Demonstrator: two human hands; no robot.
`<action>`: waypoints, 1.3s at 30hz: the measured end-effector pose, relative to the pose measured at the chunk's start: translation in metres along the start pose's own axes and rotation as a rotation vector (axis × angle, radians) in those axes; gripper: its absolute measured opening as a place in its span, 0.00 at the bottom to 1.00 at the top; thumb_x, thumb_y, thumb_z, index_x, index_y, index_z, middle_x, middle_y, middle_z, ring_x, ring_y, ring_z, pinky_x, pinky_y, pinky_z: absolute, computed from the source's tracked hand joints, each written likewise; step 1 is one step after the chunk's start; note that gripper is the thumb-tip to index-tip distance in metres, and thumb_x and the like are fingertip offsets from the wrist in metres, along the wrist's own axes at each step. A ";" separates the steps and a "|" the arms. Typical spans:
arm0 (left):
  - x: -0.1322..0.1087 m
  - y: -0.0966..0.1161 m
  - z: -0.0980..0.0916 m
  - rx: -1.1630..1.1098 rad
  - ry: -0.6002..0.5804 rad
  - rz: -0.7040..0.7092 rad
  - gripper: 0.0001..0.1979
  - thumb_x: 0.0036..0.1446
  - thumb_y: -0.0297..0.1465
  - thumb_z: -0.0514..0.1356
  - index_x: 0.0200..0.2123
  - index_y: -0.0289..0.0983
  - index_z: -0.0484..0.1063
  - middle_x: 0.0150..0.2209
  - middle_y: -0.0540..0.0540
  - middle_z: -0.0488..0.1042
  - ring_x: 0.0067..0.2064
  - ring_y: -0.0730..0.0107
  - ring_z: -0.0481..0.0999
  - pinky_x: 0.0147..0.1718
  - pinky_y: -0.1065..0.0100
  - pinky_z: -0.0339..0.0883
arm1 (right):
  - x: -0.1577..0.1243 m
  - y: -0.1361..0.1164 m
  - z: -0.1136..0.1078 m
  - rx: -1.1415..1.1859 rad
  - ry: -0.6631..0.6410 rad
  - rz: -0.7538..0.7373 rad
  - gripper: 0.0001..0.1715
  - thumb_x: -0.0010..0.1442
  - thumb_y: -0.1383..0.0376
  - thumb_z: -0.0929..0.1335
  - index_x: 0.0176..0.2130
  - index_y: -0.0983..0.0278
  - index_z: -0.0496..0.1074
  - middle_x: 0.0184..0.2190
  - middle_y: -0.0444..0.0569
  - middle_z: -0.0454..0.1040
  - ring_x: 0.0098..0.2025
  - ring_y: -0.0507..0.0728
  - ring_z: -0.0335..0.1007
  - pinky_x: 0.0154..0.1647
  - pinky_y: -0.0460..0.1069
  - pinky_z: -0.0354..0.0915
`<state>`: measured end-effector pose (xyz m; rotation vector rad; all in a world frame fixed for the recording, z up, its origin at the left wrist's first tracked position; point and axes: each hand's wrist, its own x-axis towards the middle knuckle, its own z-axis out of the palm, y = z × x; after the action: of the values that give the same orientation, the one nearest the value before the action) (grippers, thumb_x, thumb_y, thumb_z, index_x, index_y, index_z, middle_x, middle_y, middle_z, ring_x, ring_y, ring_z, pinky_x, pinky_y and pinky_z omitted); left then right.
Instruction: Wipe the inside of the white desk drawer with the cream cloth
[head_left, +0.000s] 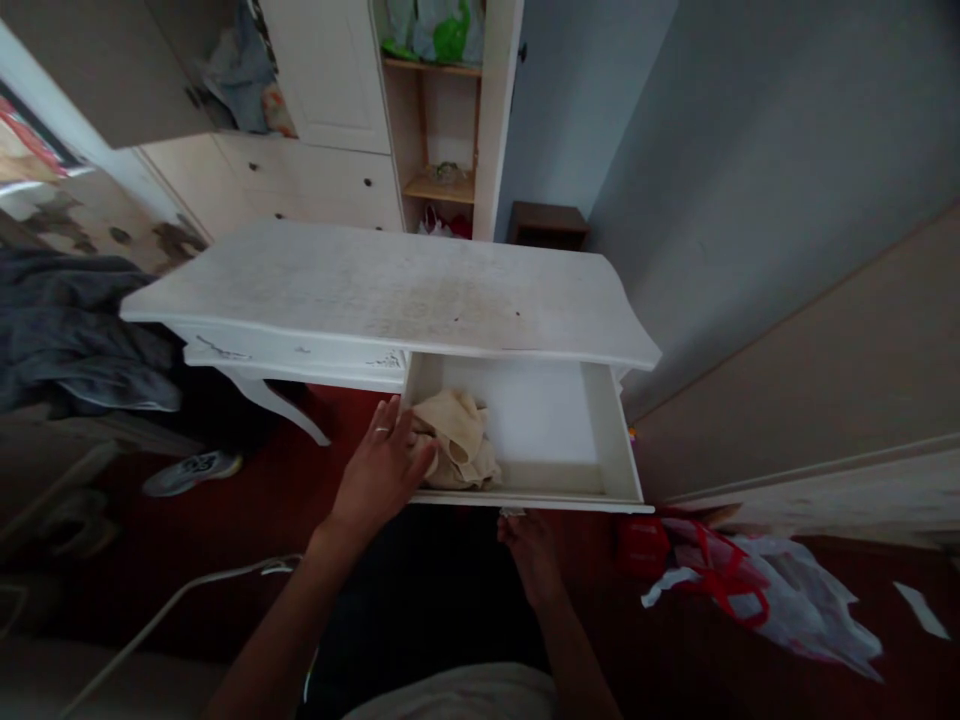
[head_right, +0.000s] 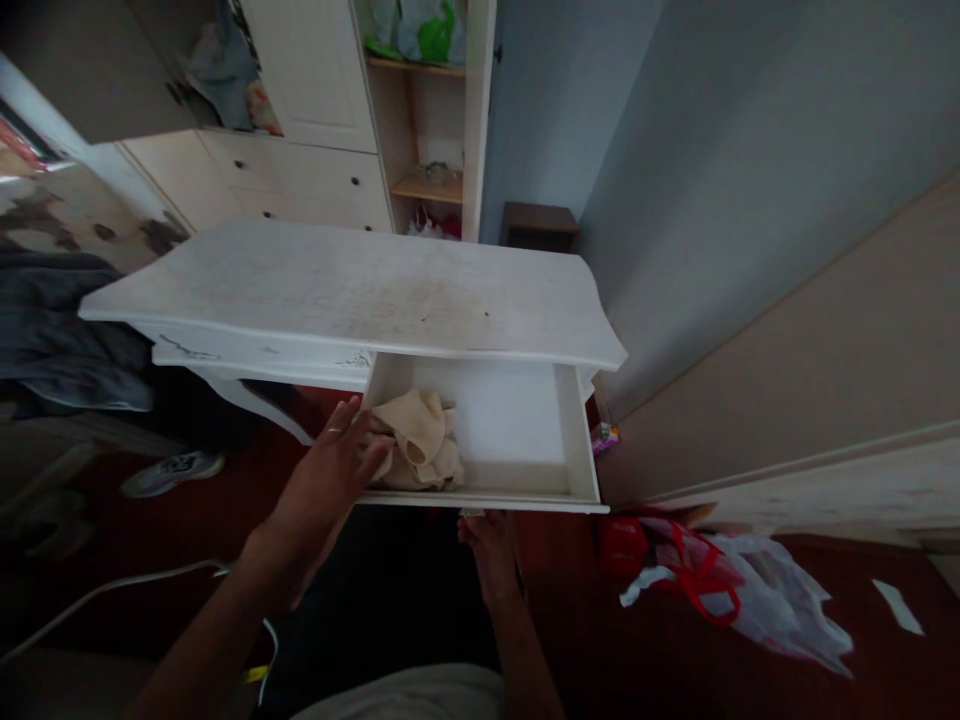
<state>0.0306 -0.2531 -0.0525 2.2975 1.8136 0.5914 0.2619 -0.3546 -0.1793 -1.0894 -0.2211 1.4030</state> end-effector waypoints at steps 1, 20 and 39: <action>0.000 -0.004 0.009 0.023 0.018 -0.018 0.33 0.67 0.43 0.54 0.68 0.29 0.61 0.71 0.28 0.58 0.74 0.43 0.51 0.67 0.47 0.60 | 0.000 0.000 -0.001 -0.005 -0.005 -0.001 0.20 0.39 0.60 0.84 0.31 0.63 0.79 0.29 0.47 0.80 0.32 0.56 0.76 0.32 0.50 0.70; 0.057 0.033 0.027 0.238 -0.509 0.481 0.48 0.50 0.34 0.70 0.72 0.42 0.55 0.72 0.32 0.56 0.73 0.40 0.53 0.66 0.38 0.52 | 0.005 0.002 -0.007 -0.034 0.007 0.050 0.22 0.34 0.57 0.85 0.29 0.61 0.81 0.29 0.48 0.81 0.32 0.56 0.77 0.31 0.50 0.71; 0.129 0.035 0.054 0.569 -0.226 0.285 0.24 0.67 0.23 0.48 0.63 0.28 0.70 0.62 0.24 0.70 0.61 0.39 0.69 0.53 0.42 0.62 | 0.007 0.006 -0.012 -0.043 -0.020 0.035 0.22 0.37 0.57 0.85 0.31 0.61 0.80 0.30 0.46 0.81 0.34 0.57 0.78 0.32 0.50 0.72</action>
<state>0.1078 -0.1318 -0.0623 2.8642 1.7168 -0.1917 0.2679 -0.3557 -0.1926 -1.1193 -0.2488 1.4465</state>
